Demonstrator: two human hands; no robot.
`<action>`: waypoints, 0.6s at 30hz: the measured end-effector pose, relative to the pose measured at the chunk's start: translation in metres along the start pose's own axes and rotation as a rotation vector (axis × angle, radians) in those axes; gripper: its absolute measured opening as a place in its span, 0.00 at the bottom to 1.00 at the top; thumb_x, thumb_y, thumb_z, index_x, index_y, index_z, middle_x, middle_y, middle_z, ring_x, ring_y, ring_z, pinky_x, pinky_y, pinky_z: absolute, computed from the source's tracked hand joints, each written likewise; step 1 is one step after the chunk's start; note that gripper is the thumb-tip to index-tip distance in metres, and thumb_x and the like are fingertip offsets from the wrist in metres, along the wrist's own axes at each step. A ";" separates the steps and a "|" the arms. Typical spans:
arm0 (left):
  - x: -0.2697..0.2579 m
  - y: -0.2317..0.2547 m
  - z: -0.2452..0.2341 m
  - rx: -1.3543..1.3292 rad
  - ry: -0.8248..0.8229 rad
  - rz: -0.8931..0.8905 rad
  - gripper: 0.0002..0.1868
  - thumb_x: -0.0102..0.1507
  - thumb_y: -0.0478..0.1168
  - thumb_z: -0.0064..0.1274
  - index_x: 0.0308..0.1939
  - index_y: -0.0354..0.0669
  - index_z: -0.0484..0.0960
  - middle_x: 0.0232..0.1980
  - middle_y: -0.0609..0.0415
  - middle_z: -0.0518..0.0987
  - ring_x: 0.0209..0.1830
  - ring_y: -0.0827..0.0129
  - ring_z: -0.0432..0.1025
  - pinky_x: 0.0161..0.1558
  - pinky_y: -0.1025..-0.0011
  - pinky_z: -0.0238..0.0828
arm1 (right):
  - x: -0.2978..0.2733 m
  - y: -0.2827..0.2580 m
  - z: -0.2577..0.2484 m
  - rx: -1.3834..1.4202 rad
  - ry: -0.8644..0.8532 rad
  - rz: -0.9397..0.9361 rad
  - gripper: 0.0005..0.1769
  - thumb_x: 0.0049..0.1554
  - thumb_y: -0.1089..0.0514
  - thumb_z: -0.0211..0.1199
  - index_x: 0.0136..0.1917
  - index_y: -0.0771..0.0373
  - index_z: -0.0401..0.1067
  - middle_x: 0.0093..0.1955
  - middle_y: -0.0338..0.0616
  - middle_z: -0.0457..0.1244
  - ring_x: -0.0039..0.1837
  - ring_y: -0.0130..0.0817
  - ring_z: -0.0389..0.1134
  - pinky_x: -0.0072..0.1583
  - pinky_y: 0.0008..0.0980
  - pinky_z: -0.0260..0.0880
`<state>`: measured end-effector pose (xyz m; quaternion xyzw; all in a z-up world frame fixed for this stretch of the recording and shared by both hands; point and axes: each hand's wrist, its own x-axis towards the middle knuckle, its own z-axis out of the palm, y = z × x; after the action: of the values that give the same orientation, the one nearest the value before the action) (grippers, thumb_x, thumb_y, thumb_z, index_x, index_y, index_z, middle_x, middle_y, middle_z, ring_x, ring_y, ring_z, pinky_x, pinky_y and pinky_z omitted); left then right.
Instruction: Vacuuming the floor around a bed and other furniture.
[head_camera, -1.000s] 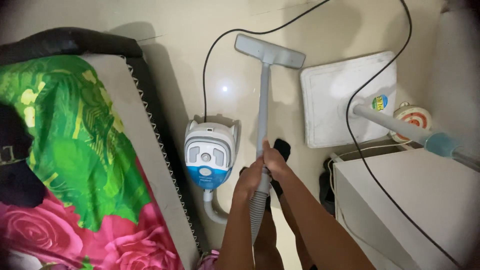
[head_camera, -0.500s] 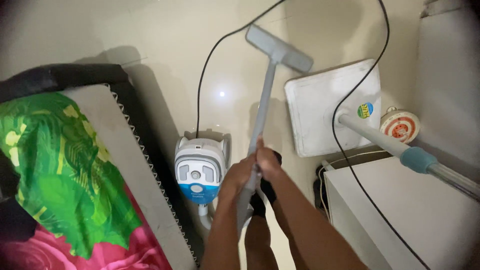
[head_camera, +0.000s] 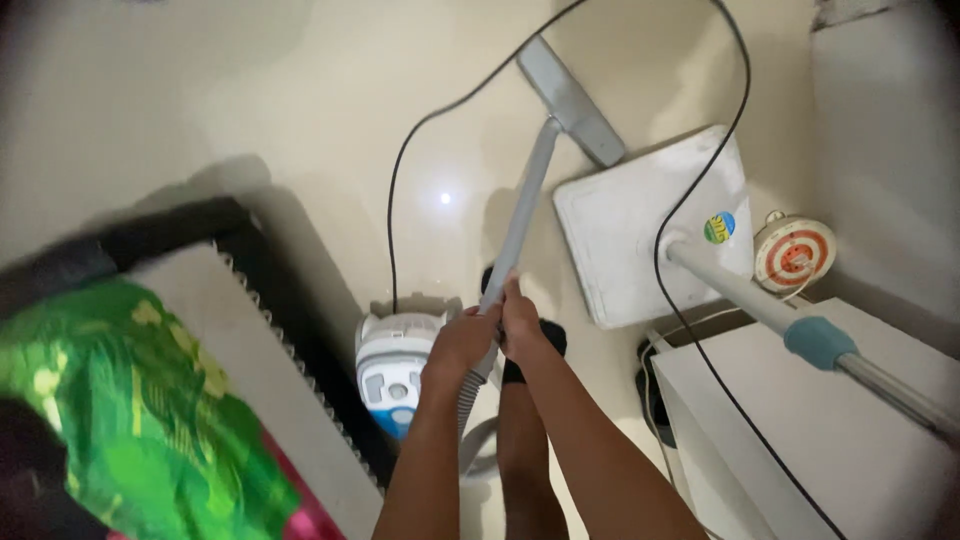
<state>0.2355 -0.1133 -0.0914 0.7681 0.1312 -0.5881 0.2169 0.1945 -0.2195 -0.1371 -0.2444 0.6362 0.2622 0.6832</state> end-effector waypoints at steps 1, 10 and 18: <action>0.002 0.021 -0.012 0.015 -0.001 0.014 0.38 0.63 0.68 0.38 0.64 0.46 0.77 0.65 0.41 0.75 0.64 0.46 0.71 0.63 0.58 0.65 | 0.013 -0.009 -0.002 0.017 0.001 -0.012 0.32 0.64 0.30 0.41 0.51 0.60 0.69 0.37 0.44 0.66 0.35 0.32 0.66 0.35 0.33 0.64; 0.025 0.140 -0.017 -0.019 -0.045 -0.054 0.37 0.61 0.68 0.45 0.62 0.47 0.80 0.59 0.42 0.80 0.60 0.47 0.75 0.62 0.57 0.69 | 0.052 -0.095 -0.044 0.089 0.095 -0.131 0.35 0.68 0.26 0.45 0.44 0.60 0.67 0.30 0.36 0.54 0.28 0.30 0.50 0.29 0.37 0.52; 0.021 0.118 -0.046 0.208 -0.131 0.236 0.27 0.65 0.59 0.37 0.59 0.54 0.80 0.51 0.41 0.82 0.52 0.44 0.76 0.54 0.51 0.71 | 0.062 -0.073 -0.034 0.062 0.140 -0.058 0.36 0.67 0.25 0.41 0.52 0.62 0.61 0.40 0.44 0.58 0.39 0.36 0.59 0.39 0.40 0.61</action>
<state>0.3344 -0.1949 -0.0799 0.7565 -0.0360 -0.6177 0.2117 0.2211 -0.2935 -0.2015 -0.2592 0.6830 0.2046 0.6515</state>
